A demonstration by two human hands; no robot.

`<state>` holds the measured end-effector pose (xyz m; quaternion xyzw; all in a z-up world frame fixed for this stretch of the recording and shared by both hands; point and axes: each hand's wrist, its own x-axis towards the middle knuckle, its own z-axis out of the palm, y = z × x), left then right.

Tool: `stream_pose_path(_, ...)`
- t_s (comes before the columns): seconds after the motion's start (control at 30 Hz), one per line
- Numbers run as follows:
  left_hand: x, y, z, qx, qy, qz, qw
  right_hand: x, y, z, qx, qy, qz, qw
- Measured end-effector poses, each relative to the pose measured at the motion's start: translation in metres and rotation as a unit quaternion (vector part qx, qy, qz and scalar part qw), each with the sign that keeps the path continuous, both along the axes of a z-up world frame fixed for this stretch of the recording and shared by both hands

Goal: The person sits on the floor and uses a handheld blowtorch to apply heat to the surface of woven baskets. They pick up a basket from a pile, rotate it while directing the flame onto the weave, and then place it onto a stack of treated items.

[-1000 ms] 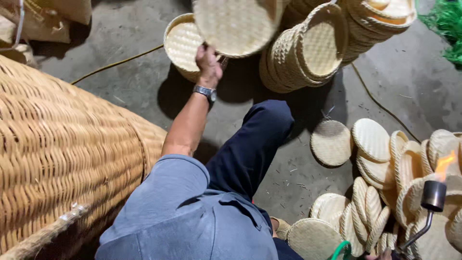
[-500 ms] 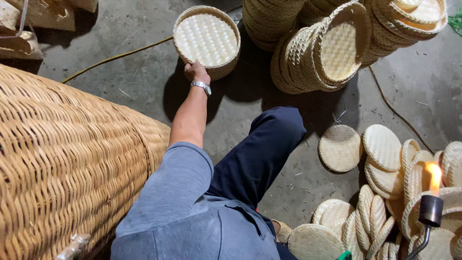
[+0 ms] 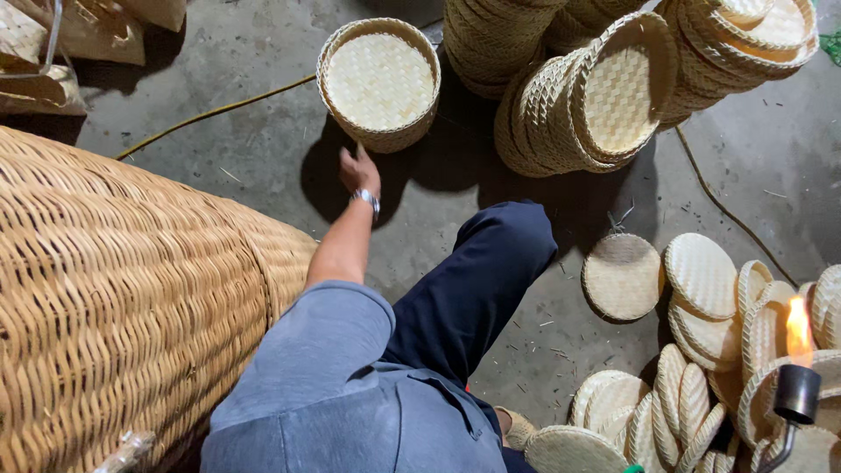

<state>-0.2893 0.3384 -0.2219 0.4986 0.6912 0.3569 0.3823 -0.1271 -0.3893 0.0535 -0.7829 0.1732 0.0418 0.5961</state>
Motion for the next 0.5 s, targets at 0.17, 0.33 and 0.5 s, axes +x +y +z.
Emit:
stream_pose_path(0.17,0.008,-0.101,-0.014,0.163,0.309,-0.231,0.908,-0.004,-0.024,-0.013,0.008,-0.009,0.014,1.000)
stream_pose_path(0.33,0.089,-0.115,0.025,0.070,-0.064,-0.555,0.826,-0.061,-0.059,-0.003,0.010,-0.032,-0.040,0.999)
stream_pose_path(0.5,0.225,-0.120,0.156,0.194,-0.162,-0.696,0.672,-0.082,-0.059,0.031,-0.002,-0.065,-0.084,0.994)
